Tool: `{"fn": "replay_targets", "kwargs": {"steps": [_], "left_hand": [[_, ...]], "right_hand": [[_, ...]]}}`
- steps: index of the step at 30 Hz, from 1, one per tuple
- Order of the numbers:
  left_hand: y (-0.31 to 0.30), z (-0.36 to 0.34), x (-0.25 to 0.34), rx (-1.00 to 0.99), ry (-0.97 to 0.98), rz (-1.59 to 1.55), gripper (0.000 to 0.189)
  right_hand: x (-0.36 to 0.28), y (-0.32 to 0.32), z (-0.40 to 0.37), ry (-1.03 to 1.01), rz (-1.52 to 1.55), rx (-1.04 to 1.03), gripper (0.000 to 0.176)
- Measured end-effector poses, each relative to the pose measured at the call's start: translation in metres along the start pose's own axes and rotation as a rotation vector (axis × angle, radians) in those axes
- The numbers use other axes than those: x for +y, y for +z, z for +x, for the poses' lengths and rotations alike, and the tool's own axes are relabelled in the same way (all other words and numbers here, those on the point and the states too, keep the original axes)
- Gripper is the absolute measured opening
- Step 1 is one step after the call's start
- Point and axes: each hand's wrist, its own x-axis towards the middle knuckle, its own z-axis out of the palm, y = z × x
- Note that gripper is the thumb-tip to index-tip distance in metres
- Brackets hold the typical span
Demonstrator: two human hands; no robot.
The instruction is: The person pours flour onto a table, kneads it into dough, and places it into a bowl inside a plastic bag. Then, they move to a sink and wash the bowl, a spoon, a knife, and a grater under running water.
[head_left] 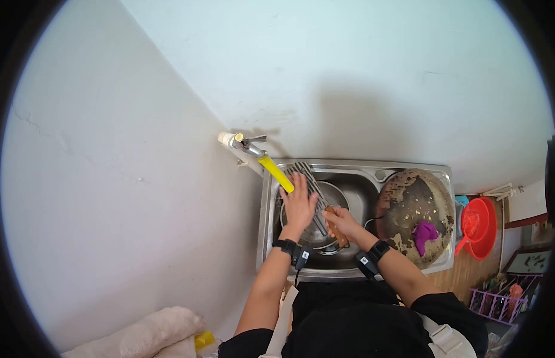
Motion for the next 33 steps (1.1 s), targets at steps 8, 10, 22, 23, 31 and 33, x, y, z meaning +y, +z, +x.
{"fn": "replay_targets", "kwargs": {"steps": [8,10,22,23,31,33], "left_hand": [[0.005,-0.032,-0.026,0.047,-0.400,-0.040,0.055],[-0.006,-0.036,-0.019,0.061,-0.307,-0.042,0.053],[-0.020,-0.059,-0.023,0.254,-0.131,-0.098,0.041],[-0.033,-0.056,-0.013,0.259,-0.034,-0.123,0.037],[-0.029,-0.025,0.007,0.109,0.164,-0.284,0.018],[-0.019,-0.018,0.005,0.090,0.176,-0.324,0.015]], "right_hand": [[-0.009,0.000,0.010,-0.018,-0.009,0.010,0.021],[-0.011,0.003,0.009,-0.009,0.007,0.016,0.021],[-0.004,-0.021,0.013,-0.509,-0.827,0.277,0.024],[-0.001,-0.023,0.014,-0.824,-1.171,0.358,0.026],[-0.008,-0.019,-0.006,-0.775,-1.466,0.247,0.030],[-0.009,-0.016,-0.008,-0.790,-1.484,0.230,0.029]]}}
